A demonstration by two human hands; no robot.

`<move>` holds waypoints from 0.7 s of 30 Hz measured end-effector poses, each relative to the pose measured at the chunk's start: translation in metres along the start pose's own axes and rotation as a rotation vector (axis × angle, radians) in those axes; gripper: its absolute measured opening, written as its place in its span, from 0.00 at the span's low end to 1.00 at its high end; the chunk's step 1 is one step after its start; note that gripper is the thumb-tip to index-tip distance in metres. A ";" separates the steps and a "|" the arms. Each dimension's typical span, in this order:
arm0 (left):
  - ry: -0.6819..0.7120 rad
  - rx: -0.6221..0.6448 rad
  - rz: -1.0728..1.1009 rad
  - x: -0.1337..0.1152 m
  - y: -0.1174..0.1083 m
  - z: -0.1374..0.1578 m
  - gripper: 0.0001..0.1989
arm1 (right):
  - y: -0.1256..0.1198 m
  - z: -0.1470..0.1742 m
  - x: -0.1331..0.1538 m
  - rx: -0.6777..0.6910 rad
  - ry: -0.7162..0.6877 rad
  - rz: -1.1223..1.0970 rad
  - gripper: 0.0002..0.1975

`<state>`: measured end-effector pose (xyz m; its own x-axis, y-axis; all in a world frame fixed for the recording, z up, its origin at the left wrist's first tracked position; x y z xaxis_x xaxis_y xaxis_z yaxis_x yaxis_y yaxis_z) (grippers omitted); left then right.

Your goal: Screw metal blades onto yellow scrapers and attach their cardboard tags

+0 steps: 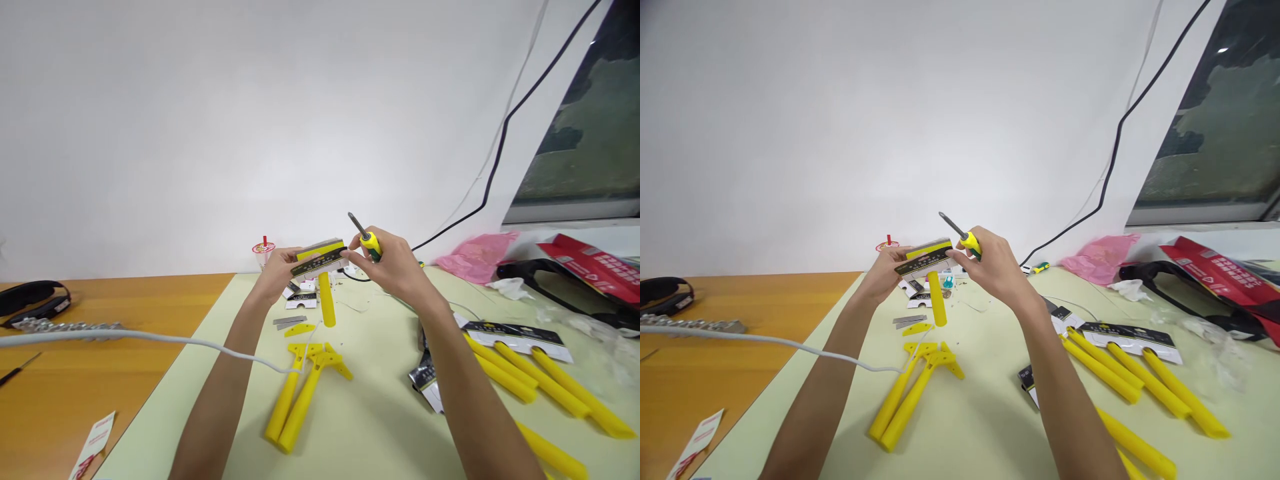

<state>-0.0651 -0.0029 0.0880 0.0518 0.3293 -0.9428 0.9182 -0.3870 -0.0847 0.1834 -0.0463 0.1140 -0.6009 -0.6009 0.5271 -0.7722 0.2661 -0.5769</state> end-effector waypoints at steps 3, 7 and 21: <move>0.075 -0.079 0.010 -0.006 0.002 0.002 0.22 | 0.006 -0.004 -0.013 0.113 0.116 -0.205 0.22; 0.177 -0.171 0.089 -0.016 0.006 0.007 0.21 | 0.024 -0.008 -0.027 0.354 0.163 -0.636 0.27; 0.236 0.169 0.305 -0.014 -0.009 0.016 0.35 | 0.047 -0.006 -0.020 0.544 0.128 -0.810 0.28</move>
<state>-0.0803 -0.0174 0.0965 0.4178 0.3585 -0.8348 0.7704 -0.6269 0.1163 0.1574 -0.0173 0.0801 0.0262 -0.3540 0.9349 -0.7794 -0.5929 -0.2026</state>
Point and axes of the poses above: each hand's wrist, its own z-axis away from the middle knuckle, its own y-axis out of the palm, x = y × z, the point moved 1 cm from there along -z, towards the middle knuckle, and after that the axes turned 5 degrees about x, right-handed, at the moved point
